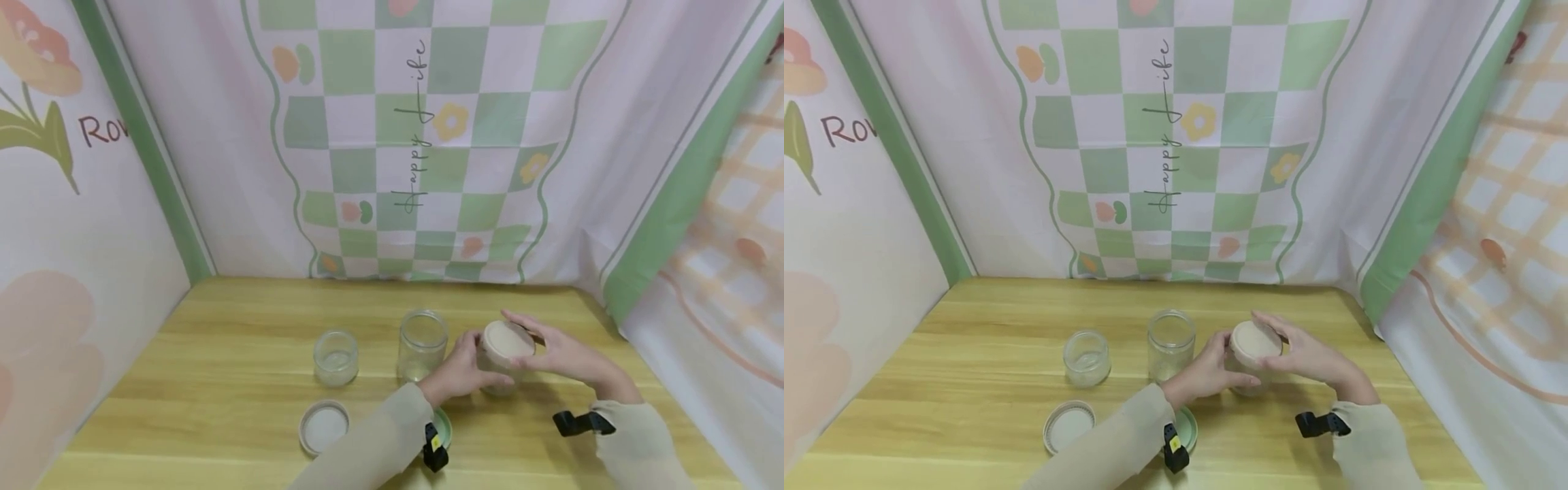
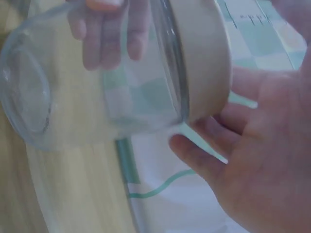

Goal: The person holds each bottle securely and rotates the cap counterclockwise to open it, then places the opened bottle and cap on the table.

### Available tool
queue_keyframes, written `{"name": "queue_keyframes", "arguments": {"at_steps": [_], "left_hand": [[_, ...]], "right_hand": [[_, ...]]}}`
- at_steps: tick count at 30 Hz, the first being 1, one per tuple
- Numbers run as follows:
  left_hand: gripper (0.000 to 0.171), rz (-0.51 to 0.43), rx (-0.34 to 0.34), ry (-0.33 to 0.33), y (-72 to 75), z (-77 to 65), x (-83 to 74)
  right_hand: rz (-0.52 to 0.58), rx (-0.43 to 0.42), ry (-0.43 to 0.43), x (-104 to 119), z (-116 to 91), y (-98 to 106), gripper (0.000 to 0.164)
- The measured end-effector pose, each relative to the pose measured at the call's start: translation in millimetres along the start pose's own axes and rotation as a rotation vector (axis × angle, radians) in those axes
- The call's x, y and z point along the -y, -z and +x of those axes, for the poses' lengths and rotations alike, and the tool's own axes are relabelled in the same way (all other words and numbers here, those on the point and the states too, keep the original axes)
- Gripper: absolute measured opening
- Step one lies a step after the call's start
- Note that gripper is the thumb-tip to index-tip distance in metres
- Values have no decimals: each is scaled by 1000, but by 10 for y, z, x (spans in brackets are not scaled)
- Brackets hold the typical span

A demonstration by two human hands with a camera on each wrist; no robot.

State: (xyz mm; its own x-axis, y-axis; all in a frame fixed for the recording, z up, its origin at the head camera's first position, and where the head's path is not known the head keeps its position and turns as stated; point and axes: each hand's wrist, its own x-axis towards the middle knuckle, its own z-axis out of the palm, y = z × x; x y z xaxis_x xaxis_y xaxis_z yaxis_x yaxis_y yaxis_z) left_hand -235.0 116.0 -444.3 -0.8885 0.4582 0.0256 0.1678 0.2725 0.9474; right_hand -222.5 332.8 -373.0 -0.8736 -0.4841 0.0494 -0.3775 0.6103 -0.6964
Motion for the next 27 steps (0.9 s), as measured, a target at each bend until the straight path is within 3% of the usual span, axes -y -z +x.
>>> {"name": "queue_keyframes", "arguments": {"at_steps": [3,6,14,20,27], "left_hand": [[86,-12,13,-4,6,-6,-2],[85,-19,23,-9,12,-18,-7],[82,-26,25,-5,21,-14,2],[81,-23,24,8,14,-5,18],[78,-40,27,23,24,-6,22]], "right_hand": [[-38,-55,-74,96,4,-41,73],[-112,-140,-95,186,28,-101,68],[-419,-347,-129,382,73,-265,71],[-505,-388,-183,438,64,-327,83],[-577,-407,-115,449,88,-378,81]]}}
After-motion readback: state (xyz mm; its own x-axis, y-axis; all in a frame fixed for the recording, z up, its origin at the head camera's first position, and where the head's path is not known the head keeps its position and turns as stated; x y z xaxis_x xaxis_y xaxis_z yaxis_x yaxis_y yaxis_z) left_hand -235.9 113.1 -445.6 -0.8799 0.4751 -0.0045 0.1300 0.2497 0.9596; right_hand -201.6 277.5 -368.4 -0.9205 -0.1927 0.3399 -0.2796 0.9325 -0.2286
